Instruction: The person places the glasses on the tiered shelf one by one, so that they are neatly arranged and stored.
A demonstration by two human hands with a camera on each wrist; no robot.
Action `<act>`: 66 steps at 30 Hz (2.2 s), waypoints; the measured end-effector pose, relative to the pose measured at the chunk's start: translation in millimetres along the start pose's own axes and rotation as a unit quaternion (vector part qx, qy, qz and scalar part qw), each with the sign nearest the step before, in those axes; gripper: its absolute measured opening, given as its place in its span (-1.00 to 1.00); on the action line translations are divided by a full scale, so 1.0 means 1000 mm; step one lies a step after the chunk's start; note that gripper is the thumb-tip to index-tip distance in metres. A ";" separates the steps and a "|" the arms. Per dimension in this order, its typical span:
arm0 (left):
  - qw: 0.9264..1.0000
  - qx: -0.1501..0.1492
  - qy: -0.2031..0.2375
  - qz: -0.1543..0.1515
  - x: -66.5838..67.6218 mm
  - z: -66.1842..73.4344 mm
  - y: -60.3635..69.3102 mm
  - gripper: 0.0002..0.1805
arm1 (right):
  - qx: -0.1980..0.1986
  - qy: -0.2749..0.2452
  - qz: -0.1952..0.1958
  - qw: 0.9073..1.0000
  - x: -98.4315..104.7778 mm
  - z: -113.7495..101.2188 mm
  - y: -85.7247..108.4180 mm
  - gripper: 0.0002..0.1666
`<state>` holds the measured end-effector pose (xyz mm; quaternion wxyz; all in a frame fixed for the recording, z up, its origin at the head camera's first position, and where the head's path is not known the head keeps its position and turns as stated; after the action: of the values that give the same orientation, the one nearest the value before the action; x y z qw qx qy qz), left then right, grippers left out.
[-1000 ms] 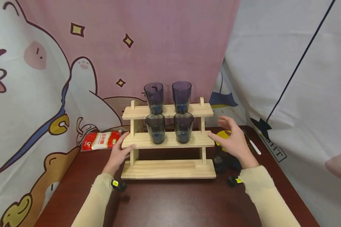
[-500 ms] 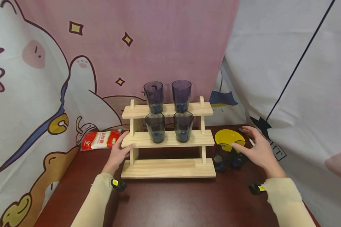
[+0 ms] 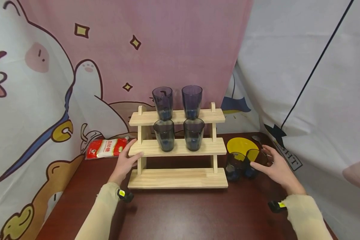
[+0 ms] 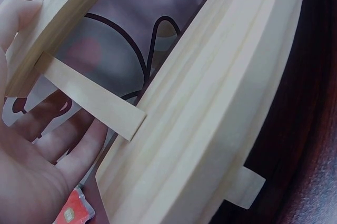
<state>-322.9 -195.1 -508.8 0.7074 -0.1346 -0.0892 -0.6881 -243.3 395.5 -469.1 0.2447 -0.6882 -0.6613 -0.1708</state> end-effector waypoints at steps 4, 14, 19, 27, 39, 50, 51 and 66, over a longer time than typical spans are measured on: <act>1.000 -0.005 -0.007 0.005 0.000 0.000 0.001 -0.16 | -0.005 -0.004 0.009 1.000 -0.006 0.010 -0.001 0.28; 1.000 -0.003 -0.009 0.004 0.001 0.001 0.001 -0.17 | -0.024 -0.039 0.020 0.999 -0.014 0.021 -0.003 0.29; 1.000 0.010 -0.013 0.000 0.001 0.001 0.000 -0.16 | -0.022 -0.045 0.031 0.998 -0.015 0.023 -0.004 0.28; 0.999 0.030 -0.006 -0.015 0.004 0.031 0.014 -0.17 | 0.004 -0.074 0.039 0.997 -0.019 0.029 -0.006 0.20; 1.000 0.011 -0.008 -0.004 0.001 0.000 -0.001 -0.18 | 0.026 -0.099 0.054 0.993 -0.022 0.035 -0.005 0.05; 1.000 -0.009 0.003 0.006 0.000 0.000 0.000 -0.22 | 0.027 -0.084 0.062 0.994 -0.020 0.035 -0.004 0.01; 1.000 -0.009 0.004 0.005 0.000 0.000 0.000 -0.22 | 0.026 -0.083 0.063 0.994 -0.020 0.035 -0.003 0.01; 1.000 -0.005 0.002 0.004 -0.001 -0.001 -0.002 -0.19 | -0.005 -0.067 0.096 0.993 -0.016 0.034 0.005 0.06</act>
<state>-325.4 -194.9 -510.3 0.7096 -0.1376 -0.0840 -0.6859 -242.2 401.2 -507.2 0.2123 -0.7596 -0.6060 -0.1034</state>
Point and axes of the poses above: each hand's wrist, its own y-axis away from the middle knuckle, its own x-axis out of the back of the hand, z = x × y, the point moved 1 cm from there along -y, towards the middle knuckle, and after that the axes turned 12 degrees about -y, right-handed, at the moved point
